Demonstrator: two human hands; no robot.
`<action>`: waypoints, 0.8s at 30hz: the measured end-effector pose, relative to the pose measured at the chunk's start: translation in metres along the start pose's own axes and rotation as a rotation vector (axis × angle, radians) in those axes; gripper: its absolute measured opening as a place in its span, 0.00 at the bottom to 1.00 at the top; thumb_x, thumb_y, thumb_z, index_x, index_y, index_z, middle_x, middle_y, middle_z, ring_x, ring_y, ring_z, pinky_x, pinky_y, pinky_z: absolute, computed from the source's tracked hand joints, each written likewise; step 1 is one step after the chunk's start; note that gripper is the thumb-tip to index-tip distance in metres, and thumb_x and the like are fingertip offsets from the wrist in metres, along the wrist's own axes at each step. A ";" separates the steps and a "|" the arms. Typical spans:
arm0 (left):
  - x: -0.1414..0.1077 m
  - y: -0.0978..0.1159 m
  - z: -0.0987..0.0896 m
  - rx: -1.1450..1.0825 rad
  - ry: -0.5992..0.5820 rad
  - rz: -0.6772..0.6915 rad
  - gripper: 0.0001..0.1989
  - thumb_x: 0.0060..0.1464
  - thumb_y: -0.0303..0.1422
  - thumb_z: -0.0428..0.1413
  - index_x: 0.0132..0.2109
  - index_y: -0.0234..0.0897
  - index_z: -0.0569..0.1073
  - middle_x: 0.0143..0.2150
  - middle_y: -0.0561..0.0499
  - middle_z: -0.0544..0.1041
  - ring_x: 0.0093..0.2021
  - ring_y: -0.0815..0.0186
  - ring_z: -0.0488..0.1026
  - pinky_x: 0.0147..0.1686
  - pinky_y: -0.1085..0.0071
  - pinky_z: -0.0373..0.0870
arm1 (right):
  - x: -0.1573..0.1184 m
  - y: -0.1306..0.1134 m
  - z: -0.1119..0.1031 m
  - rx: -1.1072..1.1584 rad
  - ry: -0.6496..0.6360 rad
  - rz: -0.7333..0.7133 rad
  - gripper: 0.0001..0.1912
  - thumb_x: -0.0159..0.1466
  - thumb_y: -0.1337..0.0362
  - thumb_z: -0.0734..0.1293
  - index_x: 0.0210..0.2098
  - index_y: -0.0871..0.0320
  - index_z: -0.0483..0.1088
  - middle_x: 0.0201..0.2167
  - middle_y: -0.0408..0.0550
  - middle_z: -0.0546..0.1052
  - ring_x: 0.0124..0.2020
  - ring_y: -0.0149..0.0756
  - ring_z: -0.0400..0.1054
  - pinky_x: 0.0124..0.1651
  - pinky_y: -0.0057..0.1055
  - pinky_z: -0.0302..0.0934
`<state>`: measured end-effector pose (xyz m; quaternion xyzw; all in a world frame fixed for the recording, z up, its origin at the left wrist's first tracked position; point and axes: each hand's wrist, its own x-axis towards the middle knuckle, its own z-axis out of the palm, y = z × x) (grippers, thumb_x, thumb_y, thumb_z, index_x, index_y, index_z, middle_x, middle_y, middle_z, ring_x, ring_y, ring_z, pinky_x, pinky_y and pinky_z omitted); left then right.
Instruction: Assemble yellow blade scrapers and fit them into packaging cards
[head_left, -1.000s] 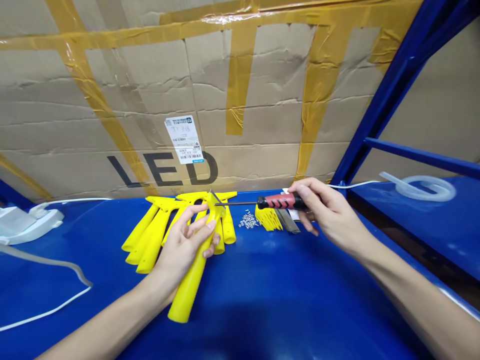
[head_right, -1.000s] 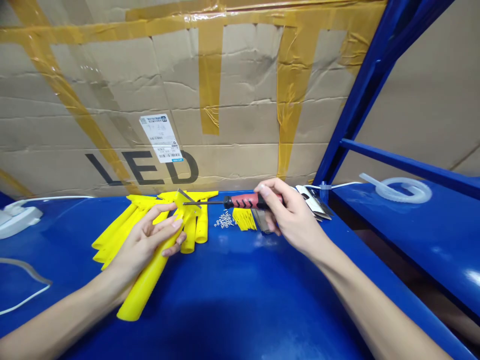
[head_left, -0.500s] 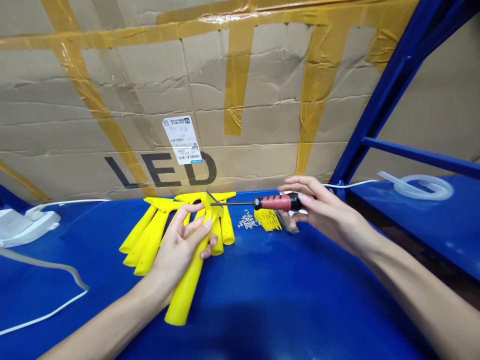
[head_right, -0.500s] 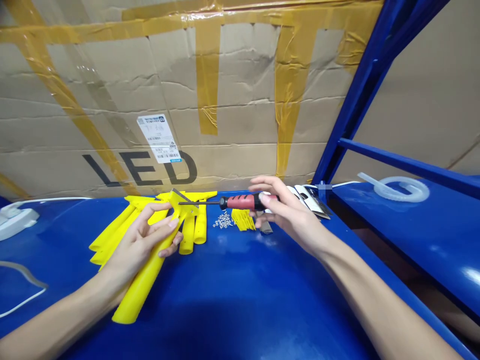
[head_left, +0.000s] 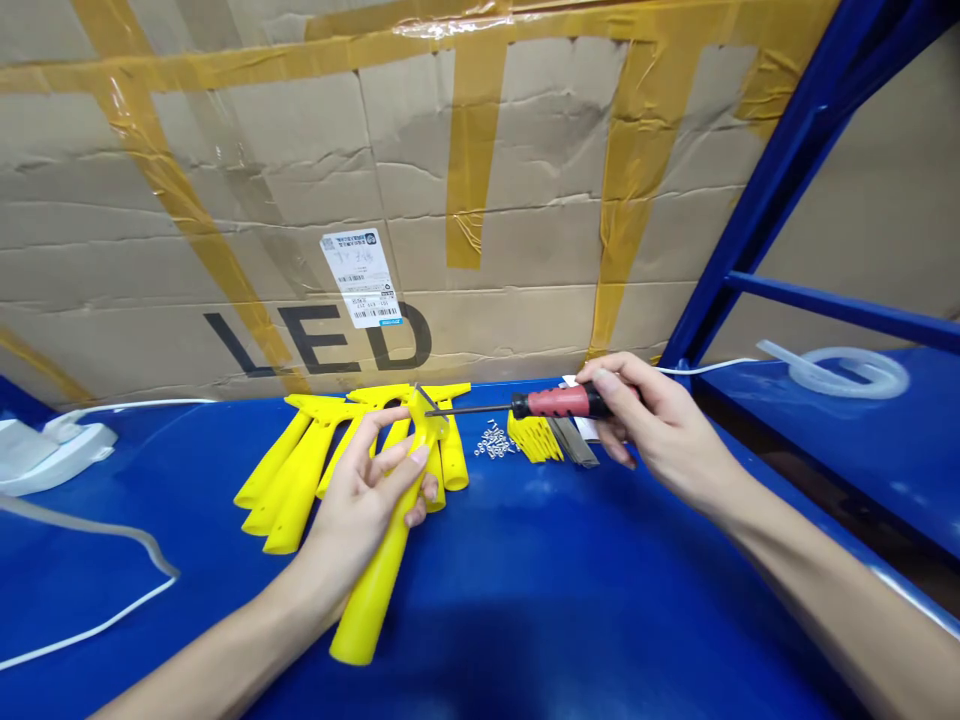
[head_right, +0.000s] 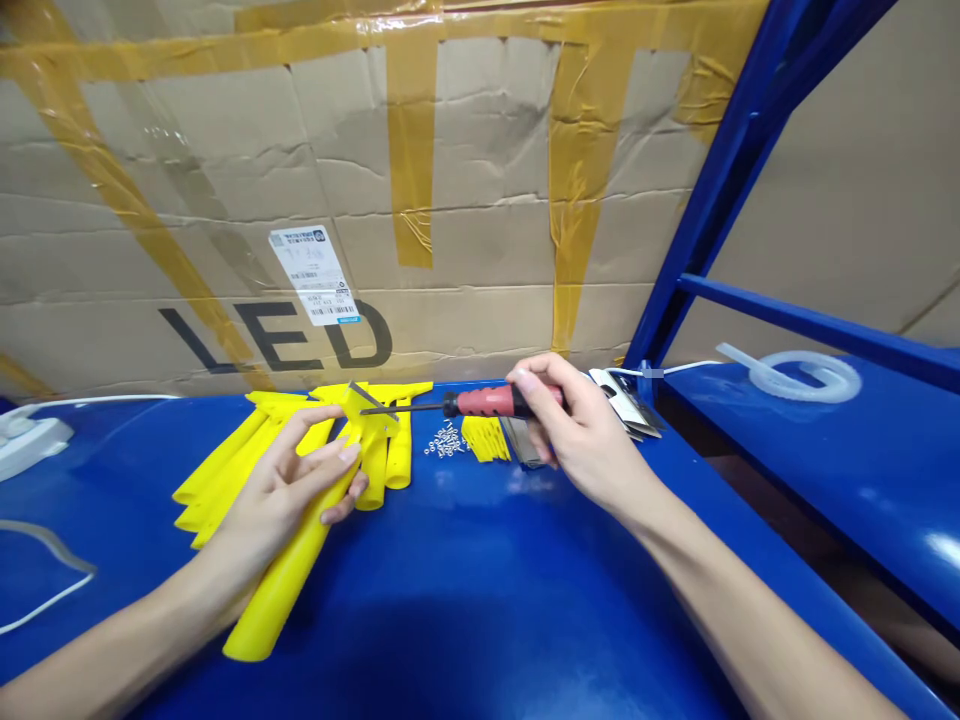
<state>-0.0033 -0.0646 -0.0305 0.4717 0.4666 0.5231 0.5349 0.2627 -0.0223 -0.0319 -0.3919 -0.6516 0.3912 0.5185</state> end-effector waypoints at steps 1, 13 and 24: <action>-0.001 0.000 0.000 0.004 -0.007 0.002 0.29 0.50 0.40 0.67 0.53 0.41 0.62 0.25 0.55 0.74 0.21 0.72 0.66 0.22 0.77 0.61 | 0.000 -0.001 0.000 -0.010 0.028 0.014 0.16 0.70 0.47 0.63 0.40 0.54 0.67 0.23 0.39 0.68 0.15 0.25 0.57 0.18 0.27 0.52; 0.000 0.000 0.000 0.006 0.040 -0.002 0.35 0.47 0.40 0.68 0.58 0.40 0.61 0.24 0.55 0.74 0.20 0.72 0.66 0.22 0.76 0.61 | -0.002 0.002 -0.002 -0.015 -0.069 0.044 0.15 0.70 0.47 0.63 0.45 0.53 0.67 0.27 0.42 0.72 0.21 0.29 0.65 0.23 0.29 0.58; -0.001 -0.002 0.000 0.002 -0.028 0.013 0.34 0.51 0.41 0.67 0.59 0.39 0.60 0.23 0.54 0.74 0.19 0.71 0.65 0.20 0.77 0.61 | 0.002 -0.001 -0.005 -0.077 -0.026 0.016 0.16 0.70 0.48 0.64 0.41 0.54 0.69 0.26 0.42 0.72 0.16 0.27 0.63 0.19 0.28 0.58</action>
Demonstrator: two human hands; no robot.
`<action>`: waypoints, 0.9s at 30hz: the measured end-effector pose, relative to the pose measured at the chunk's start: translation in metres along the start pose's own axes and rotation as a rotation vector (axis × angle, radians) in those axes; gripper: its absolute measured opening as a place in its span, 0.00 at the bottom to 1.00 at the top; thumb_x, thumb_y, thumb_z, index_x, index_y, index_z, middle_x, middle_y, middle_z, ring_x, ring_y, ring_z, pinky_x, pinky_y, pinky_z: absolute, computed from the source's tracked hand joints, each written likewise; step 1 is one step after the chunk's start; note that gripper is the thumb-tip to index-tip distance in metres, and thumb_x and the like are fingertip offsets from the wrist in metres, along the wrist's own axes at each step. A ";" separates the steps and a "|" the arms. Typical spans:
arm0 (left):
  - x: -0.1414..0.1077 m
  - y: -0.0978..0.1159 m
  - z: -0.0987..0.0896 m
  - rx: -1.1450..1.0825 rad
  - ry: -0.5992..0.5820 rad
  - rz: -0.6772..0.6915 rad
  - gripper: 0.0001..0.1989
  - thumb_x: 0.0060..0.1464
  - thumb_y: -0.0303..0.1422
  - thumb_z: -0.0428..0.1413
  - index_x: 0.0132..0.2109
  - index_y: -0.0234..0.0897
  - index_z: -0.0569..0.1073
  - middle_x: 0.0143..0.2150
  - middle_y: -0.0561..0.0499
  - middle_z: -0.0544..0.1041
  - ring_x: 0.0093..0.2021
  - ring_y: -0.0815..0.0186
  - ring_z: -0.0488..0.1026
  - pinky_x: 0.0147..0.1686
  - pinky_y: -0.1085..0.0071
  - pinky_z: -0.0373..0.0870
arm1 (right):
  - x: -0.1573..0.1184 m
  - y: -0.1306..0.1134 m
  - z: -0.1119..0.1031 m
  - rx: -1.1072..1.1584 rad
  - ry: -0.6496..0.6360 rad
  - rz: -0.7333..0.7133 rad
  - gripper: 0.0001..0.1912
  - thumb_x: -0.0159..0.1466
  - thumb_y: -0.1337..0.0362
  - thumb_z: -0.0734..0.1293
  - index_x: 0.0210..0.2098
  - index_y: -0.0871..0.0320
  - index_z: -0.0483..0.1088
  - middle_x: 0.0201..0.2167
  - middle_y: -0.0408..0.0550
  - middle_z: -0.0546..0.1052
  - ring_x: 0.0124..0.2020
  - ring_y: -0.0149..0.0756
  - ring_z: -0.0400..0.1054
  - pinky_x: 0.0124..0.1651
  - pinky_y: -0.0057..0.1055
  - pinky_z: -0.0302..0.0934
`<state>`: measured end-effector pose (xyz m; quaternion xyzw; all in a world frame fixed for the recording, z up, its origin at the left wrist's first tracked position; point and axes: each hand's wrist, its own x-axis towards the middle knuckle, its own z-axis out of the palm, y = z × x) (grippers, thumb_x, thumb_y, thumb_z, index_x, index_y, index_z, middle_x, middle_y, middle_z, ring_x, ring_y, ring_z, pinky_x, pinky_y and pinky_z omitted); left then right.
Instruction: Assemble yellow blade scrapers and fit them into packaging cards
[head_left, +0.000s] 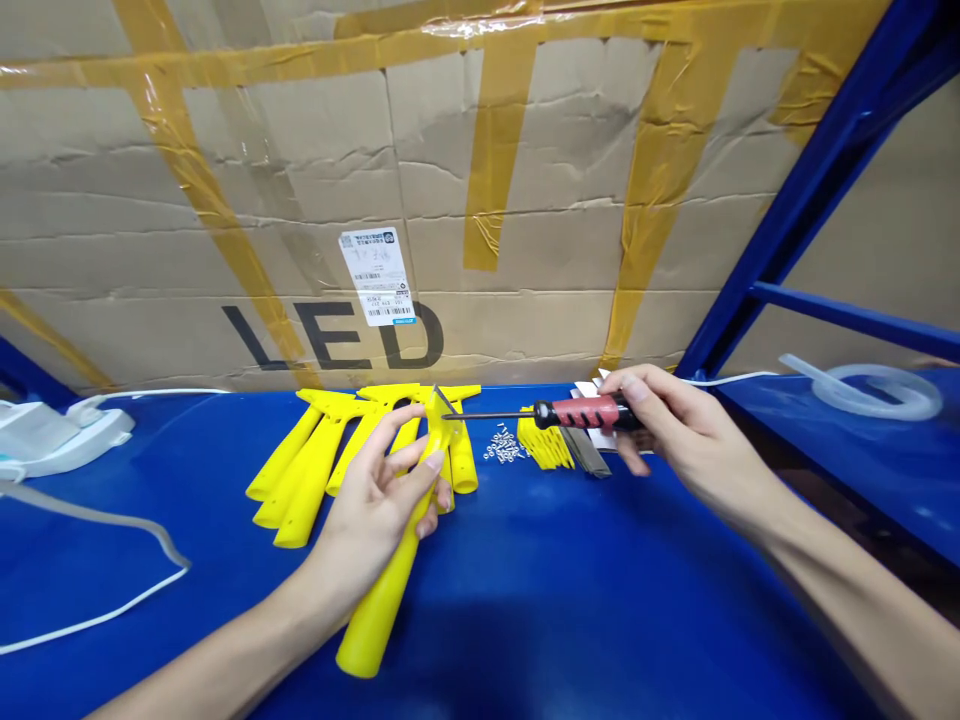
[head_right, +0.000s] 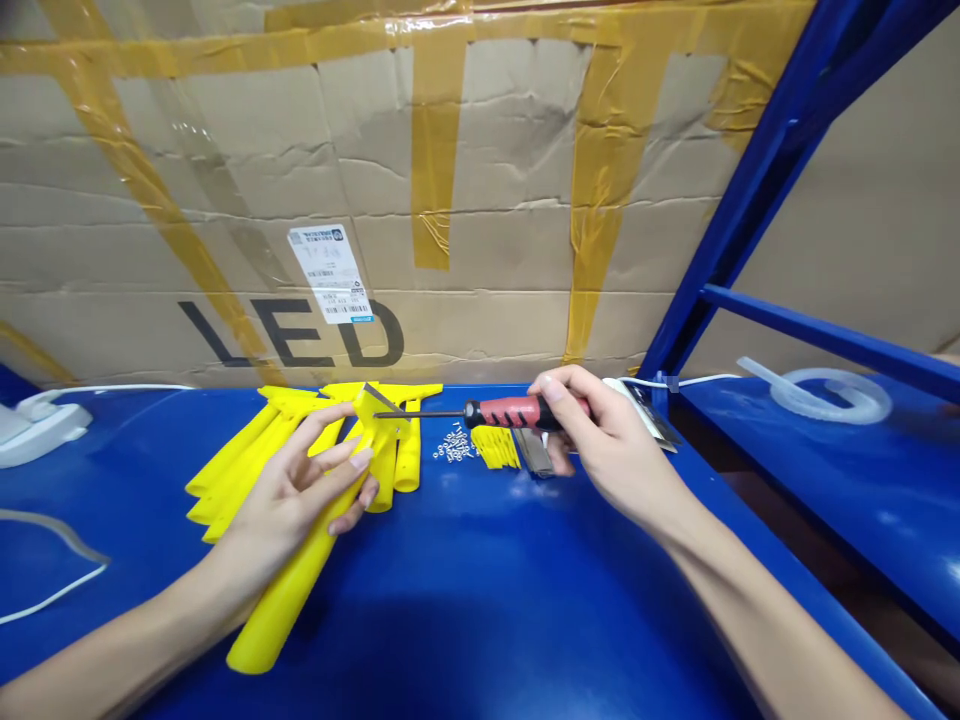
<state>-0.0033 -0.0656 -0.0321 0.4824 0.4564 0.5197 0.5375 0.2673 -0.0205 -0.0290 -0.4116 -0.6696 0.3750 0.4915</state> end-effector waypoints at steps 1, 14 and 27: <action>0.000 0.000 0.000 0.000 -0.002 0.007 0.33 0.52 0.41 0.66 0.59 0.40 0.60 0.23 0.54 0.74 0.19 0.71 0.64 0.20 0.77 0.61 | -0.001 -0.001 -0.001 -0.016 -0.036 -0.024 0.15 0.70 0.49 0.65 0.43 0.54 0.70 0.29 0.44 0.74 0.20 0.30 0.66 0.23 0.30 0.63; 0.001 -0.003 -0.007 -0.066 0.030 0.012 0.27 0.54 0.37 0.65 0.55 0.41 0.60 0.26 0.57 0.72 0.21 0.74 0.65 0.16 0.81 0.60 | -0.009 -0.011 0.022 -0.056 0.120 0.040 0.15 0.64 0.53 0.72 0.43 0.57 0.75 0.16 0.39 0.69 0.15 0.28 0.61 0.19 0.26 0.59; 0.027 0.034 -0.025 -0.193 0.050 -0.170 0.40 0.57 0.30 0.63 0.70 0.38 0.52 0.39 0.45 0.81 0.24 0.69 0.76 0.22 0.77 0.69 | 0.007 -0.010 0.020 0.408 0.179 0.597 0.20 0.55 0.58 0.76 0.42 0.54 0.67 0.29 0.46 0.77 0.24 0.32 0.70 0.23 0.25 0.66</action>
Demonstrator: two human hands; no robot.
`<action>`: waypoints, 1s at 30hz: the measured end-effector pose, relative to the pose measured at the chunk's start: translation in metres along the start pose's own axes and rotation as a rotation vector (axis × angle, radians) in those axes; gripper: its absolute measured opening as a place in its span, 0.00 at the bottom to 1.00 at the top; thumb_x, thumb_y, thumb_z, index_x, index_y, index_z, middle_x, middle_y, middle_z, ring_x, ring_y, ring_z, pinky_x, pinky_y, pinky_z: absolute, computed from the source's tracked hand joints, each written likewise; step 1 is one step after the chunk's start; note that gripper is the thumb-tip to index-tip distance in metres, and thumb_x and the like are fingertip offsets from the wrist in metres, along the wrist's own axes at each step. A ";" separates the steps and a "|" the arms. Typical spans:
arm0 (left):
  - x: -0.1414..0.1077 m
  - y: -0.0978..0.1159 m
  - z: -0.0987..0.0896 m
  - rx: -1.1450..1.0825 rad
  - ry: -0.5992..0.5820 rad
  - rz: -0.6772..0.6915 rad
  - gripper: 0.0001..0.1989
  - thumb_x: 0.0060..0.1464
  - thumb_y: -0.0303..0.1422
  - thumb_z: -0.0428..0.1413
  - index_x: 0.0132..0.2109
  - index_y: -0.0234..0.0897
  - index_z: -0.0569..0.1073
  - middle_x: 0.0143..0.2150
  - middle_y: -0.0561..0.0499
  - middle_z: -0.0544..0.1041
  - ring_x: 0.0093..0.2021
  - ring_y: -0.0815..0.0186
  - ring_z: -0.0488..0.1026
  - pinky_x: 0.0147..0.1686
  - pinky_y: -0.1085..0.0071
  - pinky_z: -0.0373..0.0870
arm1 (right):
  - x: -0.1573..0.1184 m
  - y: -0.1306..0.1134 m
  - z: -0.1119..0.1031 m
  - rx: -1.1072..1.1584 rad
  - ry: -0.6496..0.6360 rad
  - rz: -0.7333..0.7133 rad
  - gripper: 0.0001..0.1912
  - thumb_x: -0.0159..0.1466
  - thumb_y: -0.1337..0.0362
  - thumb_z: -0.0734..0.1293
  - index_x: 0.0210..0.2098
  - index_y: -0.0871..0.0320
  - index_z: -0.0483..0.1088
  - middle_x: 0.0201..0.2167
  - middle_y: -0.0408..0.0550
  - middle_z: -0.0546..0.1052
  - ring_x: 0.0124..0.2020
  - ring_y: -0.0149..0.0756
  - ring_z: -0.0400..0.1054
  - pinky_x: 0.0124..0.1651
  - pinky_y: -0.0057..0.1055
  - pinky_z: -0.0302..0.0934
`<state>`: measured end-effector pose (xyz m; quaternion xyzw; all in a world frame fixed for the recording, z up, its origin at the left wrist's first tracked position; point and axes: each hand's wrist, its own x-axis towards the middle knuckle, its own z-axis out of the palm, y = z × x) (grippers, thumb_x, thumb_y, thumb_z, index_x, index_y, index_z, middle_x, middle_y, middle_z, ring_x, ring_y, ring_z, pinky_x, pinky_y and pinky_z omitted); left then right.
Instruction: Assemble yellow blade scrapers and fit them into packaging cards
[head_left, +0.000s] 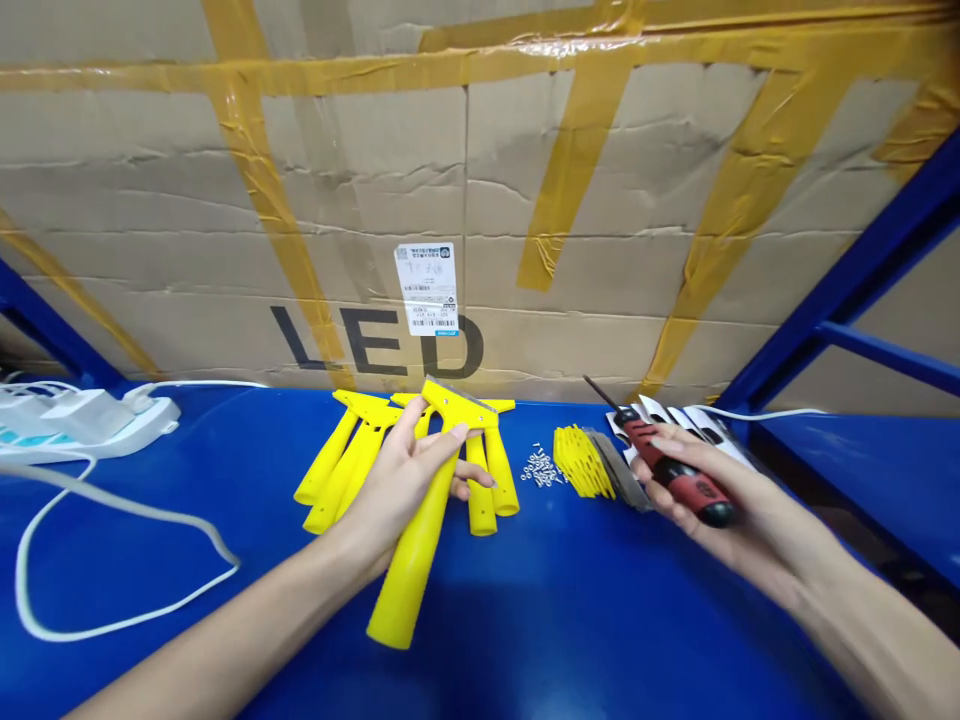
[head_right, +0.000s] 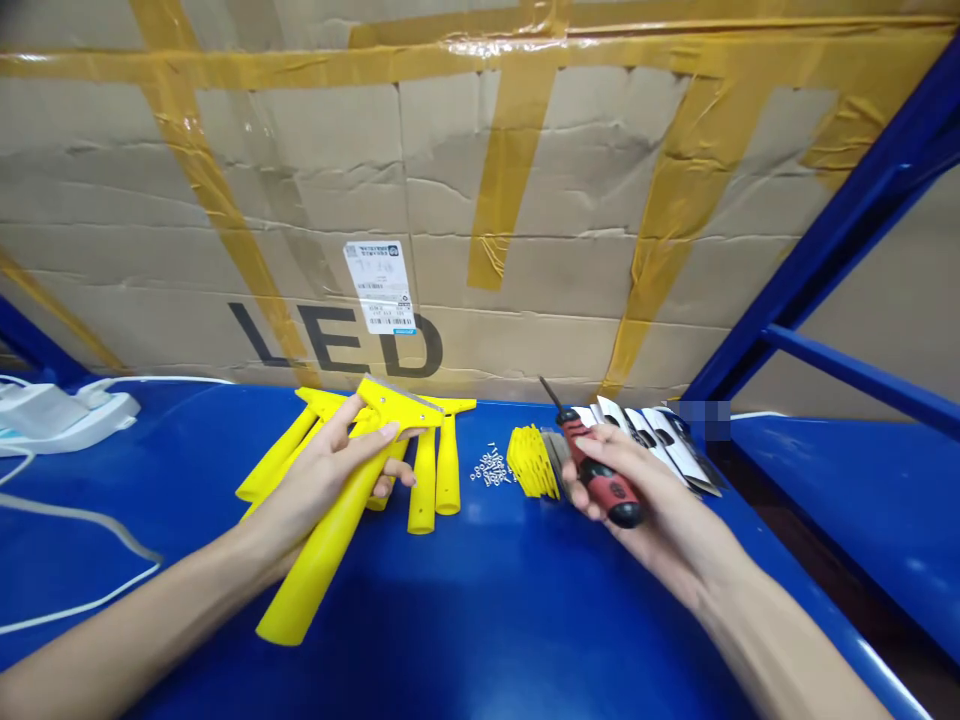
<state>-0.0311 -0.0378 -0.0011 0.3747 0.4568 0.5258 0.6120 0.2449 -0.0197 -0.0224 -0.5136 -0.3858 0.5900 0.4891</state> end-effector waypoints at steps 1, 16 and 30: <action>0.003 0.004 0.000 0.020 -0.023 -0.018 0.37 0.57 0.30 0.63 0.69 0.39 0.55 0.42 0.42 0.81 0.26 0.68 0.78 0.23 0.77 0.69 | -0.003 0.001 0.001 -0.151 -0.013 -0.083 0.21 0.56 0.56 0.75 0.43 0.52 0.64 0.27 0.43 0.76 0.22 0.31 0.67 0.20 0.25 0.63; 0.039 0.010 0.029 0.191 -0.208 0.035 0.27 0.61 0.32 0.60 0.64 0.38 0.62 0.55 0.34 0.79 0.36 0.58 0.84 0.27 0.75 0.75 | -0.035 0.044 0.058 -1.301 -0.167 -0.452 0.12 0.59 0.66 0.63 0.43 0.53 0.62 0.26 0.41 0.72 0.25 0.35 0.66 0.29 0.31 0.46; 0.044 0.006 0.037 0.202 -0.196 -0.015 0.42 0.61 0.29 0.59 0.74 0.39 0.45 0.50 0.33 0.81 0.36 0.57 0.84 0.30 0.71 0.78 | -0.017 0.016 0.046 -1.222 -0.138 -0.518 0.16 0.73 0.51 0.54 0.39 0.53 0.66 0.20 0.41 0.72 0.22 0.36 0.67 0.27 0.31 0.48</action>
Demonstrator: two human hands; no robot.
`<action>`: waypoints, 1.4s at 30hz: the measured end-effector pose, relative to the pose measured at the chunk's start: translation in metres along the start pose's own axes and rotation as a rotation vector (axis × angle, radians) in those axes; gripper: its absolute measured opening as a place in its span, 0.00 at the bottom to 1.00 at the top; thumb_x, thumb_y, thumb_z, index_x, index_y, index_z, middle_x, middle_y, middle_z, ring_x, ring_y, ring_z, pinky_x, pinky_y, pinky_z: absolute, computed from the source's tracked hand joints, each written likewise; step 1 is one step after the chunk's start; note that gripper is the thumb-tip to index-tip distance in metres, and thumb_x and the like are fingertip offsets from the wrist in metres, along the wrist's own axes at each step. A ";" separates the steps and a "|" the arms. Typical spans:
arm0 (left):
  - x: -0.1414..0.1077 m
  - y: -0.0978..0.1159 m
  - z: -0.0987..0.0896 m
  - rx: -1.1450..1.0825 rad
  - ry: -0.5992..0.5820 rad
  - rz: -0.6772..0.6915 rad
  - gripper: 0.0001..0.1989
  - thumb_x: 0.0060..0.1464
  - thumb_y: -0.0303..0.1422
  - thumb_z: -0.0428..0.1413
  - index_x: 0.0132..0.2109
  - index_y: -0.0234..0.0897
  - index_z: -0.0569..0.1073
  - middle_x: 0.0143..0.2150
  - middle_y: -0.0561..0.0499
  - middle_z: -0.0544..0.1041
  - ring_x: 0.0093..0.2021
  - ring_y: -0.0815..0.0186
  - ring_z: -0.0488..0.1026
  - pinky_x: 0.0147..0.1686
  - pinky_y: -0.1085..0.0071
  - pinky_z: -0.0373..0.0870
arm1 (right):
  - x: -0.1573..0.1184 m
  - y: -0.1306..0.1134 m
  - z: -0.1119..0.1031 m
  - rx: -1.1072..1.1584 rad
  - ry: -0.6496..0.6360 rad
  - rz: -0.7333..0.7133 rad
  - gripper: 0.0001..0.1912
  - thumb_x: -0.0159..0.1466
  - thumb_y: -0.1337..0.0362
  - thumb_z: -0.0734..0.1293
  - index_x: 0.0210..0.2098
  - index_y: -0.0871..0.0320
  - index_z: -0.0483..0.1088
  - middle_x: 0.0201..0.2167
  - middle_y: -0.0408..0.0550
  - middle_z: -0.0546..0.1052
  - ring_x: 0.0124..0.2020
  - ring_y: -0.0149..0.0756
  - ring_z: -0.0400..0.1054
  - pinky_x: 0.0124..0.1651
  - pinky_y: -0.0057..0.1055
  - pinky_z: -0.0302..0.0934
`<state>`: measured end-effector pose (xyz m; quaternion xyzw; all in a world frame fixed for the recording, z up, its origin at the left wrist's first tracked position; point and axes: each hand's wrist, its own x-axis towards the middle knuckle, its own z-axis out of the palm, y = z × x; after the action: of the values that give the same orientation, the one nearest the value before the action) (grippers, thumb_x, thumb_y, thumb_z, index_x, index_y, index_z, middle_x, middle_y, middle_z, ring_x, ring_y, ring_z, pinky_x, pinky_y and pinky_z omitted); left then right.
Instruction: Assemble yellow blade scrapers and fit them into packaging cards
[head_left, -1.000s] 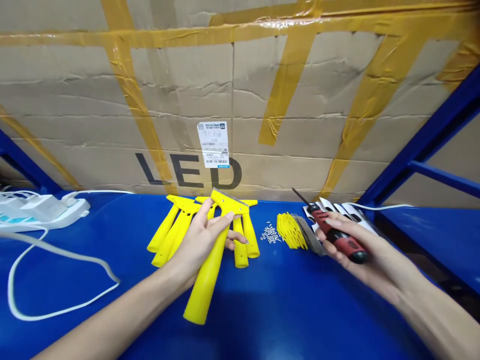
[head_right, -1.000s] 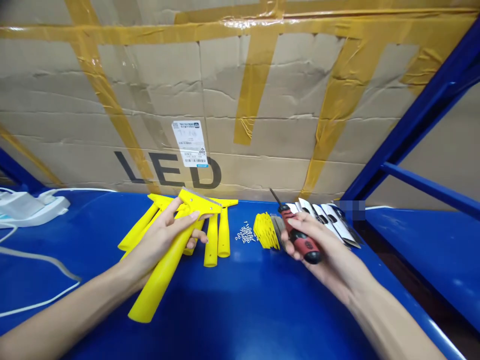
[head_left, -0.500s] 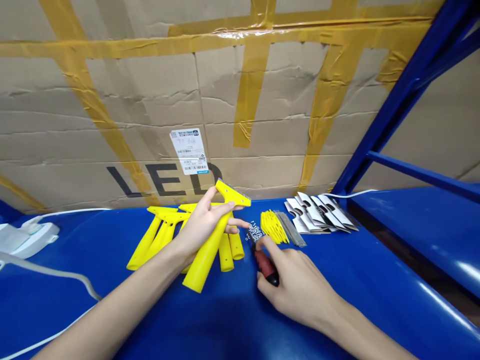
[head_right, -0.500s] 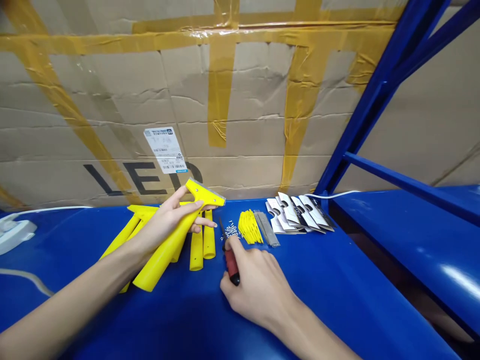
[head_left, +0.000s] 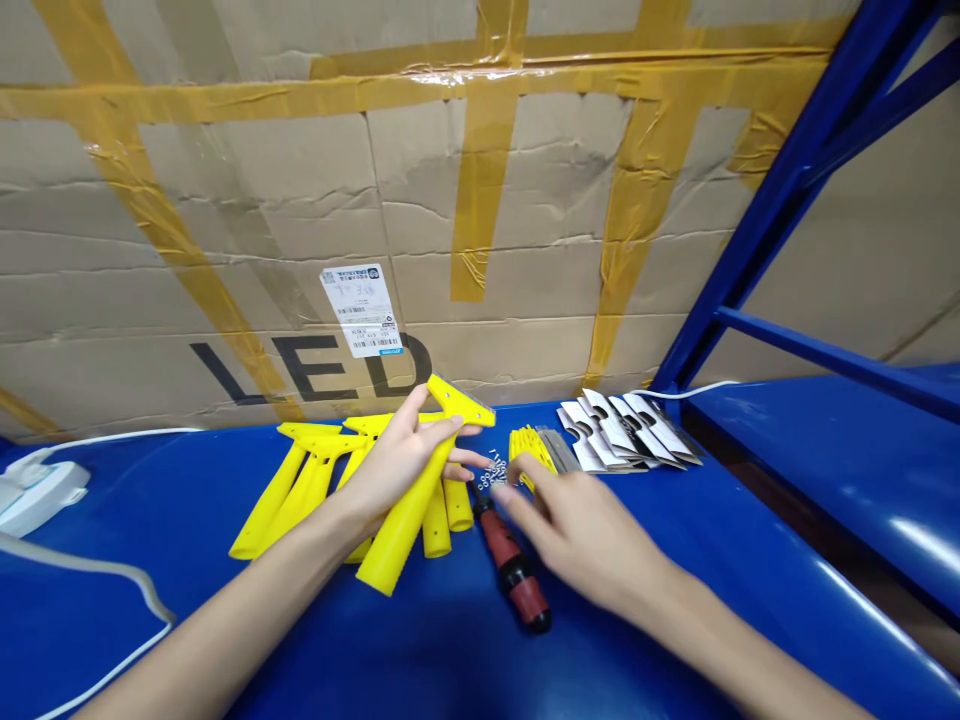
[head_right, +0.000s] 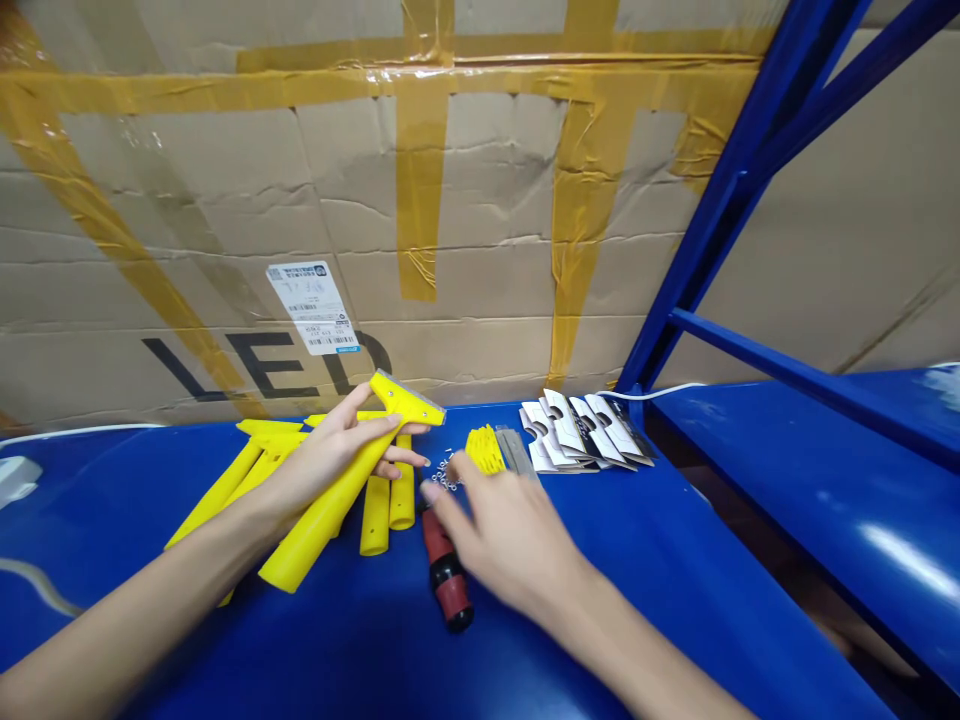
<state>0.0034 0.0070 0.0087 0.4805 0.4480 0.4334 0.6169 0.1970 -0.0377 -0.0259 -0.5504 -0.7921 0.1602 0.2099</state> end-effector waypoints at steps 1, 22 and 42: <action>0.000 0.001 0.003 0.018 -0.007 -0.009 0.44 0.62 0.29 0.58 0.75 0.39 0.40 0.47 0.34 0.82 0.36 0.56 0.84 0.30 0.69 0.79 | 0.003 0.009 -0.009 0.004 0.072 0.024 0.16 0.74 0.53 0.54 0.38 0.53 0.66 0.20 0.41 0.73 0.21 0.36 0.66 0.27 0.31 0.49; 0.030 -0.003 0.050 0.469 -0.384 0.061 0.11 0.62 0.39 0.55 0.43 0.34 0.73 0.41 0.42 0.84 0.27 0.64 0.80 0.27 0.72 0.68 | -0.003 0.117 -0.050 -0.244 0.338 0.439 0.23 0.68 0.55 0.61 0.58 0.58 0.72 0.48 0.58 0.81 0.50 0.56 0.75 0.46 0.43 0.65; 0.032 -0.012 0.060 0.390 -0.386 0.022 0.15 0.64 0.42 0.55 0.44 0.34 0.75 0.41 0.39 0.83 0.25 0.66 0.79 0.24 0.73 0.68 | -0.007 0.148 -0.061 -0.412 0.301 0.498 0.28 0.59 0.69 0.64 0.59 0.54 0.72 0.38 0.55 0.84 0.40 0.56 0.78 0.40 0.42 0.65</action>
<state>0.0702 0.0237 0.0006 0.6690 0.3918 0.2460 0.5818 0.3491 0.0078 -0.0458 -0.7748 -0.6094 -0.0394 0.1636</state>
